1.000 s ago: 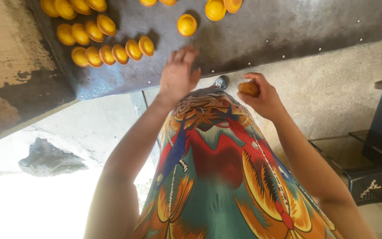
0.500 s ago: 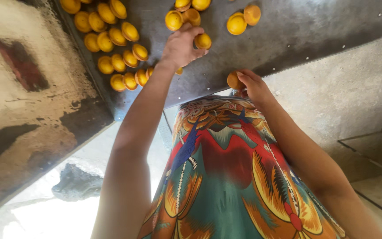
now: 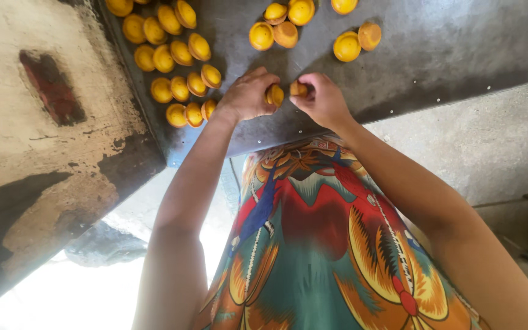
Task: The person pairs small baked goods together and arranges them into rows across the table by hand.
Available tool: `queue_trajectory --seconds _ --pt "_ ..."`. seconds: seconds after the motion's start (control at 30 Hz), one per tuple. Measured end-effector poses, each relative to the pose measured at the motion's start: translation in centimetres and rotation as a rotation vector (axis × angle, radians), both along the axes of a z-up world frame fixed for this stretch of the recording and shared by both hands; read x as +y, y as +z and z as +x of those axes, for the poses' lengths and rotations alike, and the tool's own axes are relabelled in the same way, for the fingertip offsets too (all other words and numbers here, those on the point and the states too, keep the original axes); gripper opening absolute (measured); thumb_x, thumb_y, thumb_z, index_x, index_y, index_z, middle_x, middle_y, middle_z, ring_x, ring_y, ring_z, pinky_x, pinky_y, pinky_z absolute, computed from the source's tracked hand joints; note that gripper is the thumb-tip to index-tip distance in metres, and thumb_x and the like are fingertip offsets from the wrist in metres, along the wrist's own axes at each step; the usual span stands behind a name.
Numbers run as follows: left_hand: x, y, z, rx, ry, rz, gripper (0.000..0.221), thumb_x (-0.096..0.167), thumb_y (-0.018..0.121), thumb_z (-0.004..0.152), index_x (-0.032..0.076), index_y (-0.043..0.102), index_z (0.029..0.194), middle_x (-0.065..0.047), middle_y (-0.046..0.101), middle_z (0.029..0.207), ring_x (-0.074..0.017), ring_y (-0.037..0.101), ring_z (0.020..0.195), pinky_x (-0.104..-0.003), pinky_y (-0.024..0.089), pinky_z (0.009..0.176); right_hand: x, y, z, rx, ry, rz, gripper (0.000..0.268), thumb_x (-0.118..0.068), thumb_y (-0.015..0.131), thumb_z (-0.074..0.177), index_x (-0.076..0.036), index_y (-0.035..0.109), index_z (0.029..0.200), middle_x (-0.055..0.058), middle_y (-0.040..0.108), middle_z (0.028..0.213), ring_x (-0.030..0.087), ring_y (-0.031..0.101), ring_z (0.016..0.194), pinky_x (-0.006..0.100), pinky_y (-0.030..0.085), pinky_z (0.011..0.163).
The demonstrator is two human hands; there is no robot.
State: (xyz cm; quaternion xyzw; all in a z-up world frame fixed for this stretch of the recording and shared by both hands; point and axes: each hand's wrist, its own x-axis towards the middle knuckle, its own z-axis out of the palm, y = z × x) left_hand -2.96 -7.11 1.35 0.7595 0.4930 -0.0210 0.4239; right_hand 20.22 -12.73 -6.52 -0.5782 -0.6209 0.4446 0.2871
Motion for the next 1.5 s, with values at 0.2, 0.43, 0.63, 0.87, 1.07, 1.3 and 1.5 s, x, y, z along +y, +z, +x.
queue_trajectory --seconds 0.2,0.43,0.63,0.87,1.07,1.3,1.5 --pt "-0.1 0.9 0.0 0.03 0.04 -0.035 0.065 0.03 0.086 0.072 0.012 0.063 0.13 -0.01 0.059 0.123 -0.0316 0.057 0.122 -0.043 0.045 0.105 1.8 1.3 -0.8 0.028 0.156 0.01 0.053 -0.031 0.09 0.086 -0.003 0.062 0.119 0.014 0.066 0.111 0.019 0.071 0.078 0.032 0.06 0.07" --pt "3.6 0.3 -0.5 0.122 0.2 0.274 0.07 0.023 0.088 0.078 0.01 0.058 0.139 -0.013 0.059 0.136 -0.0356 0.055 0.127 -0.044 0.048 0.107 7.1 3.3 7.7 -0.554 0.187 0.334 0.059 -0.025 0.084 0.082 -0.003 0.062 0.133 0.016 0.055 0.128 0.039 0.061 0.116 0.045 0.054 0.092" --pt "6.0 -3.0 1.5 0.211 0.244 0.424 0.074 0.021 0.09 0.07 0.009 0.057 0.135 -0.015 0.058 0.132 -0.0385 0.054 0.123 -0.051 0.047 0.098 8.1 3.0 7.8 -0.539 0.178 0.115 0.047 -0.021 0.079 0.086 -0.008 0.067 0.129 0.016 0.056 0.132 0.038 0.062 0.115 0.048 0.053 0.093" --pt "2.6 -1.3 1.7 -0.191 0.34 0.423 0.065 0.014 0.087 0.081 0.014 0.059 0.139 -0.011 0.063 0.132 -0.0335 0.067 0.117 -0.039 0.058 0.099 4.6 4.7 6.7 -0.289 0.158 0.045 0.042 -0.023 0.079 0.089 -0.004 0.066 0.125 0.016 0.066 0.121 0.04 0.067 0.104 0.047 0.055 0.088" --pt "0.9 -0.6 7.1 -0.056 0.155 0.126 0.06 0.025 0.091 0.07 0.014 0.061 0.12 -0.007 0.066 0.119 -0.031 0.06 0.12 -0.049 0.047 0.1 3.3 5.3 6.6 -0.043 0.132 -0.076 0.041 -0.016 0.079 0.09 -0.003 0.065 0.126 0.016 0.066 0.119 0.031 0.072 0.103 0.036 0.062 0.085" --pt "0.4 -1.7 7.6 0.113 0.016 0.04 0.065 0.029 0.089 0.071 0.014 0.06 0.127 -0.006 0.064 0.123 -0.0289 0.055 0.125 -0.051 0.042 0.107 3.1 4.4 5.9 -0.028 0.146 -0.086 0.044 -0.017 0.08 0.09 -0.001 0.064 0.128 0.018 0.067 0.12 0.031 0.073 0.1 0.037 0.061 0.083" --pt "2.0 -1.5 5.9 -0.044 0.184 0.187 0.068 0.032 0.092 0.07 0.011 0.059 0.126 -0.011 0.062 0.126 -0.0331 0.055 0.123 -0.049 0.046 0.102 4.6 2.9 8.5 -0.16 -0.003 -0.055 0.045 -0.027 0.082 0.094 -0.006 0.065 0.13 0.014 0.07 0.118 0.027 0.074 0.096 0.039 0.058 0.081"
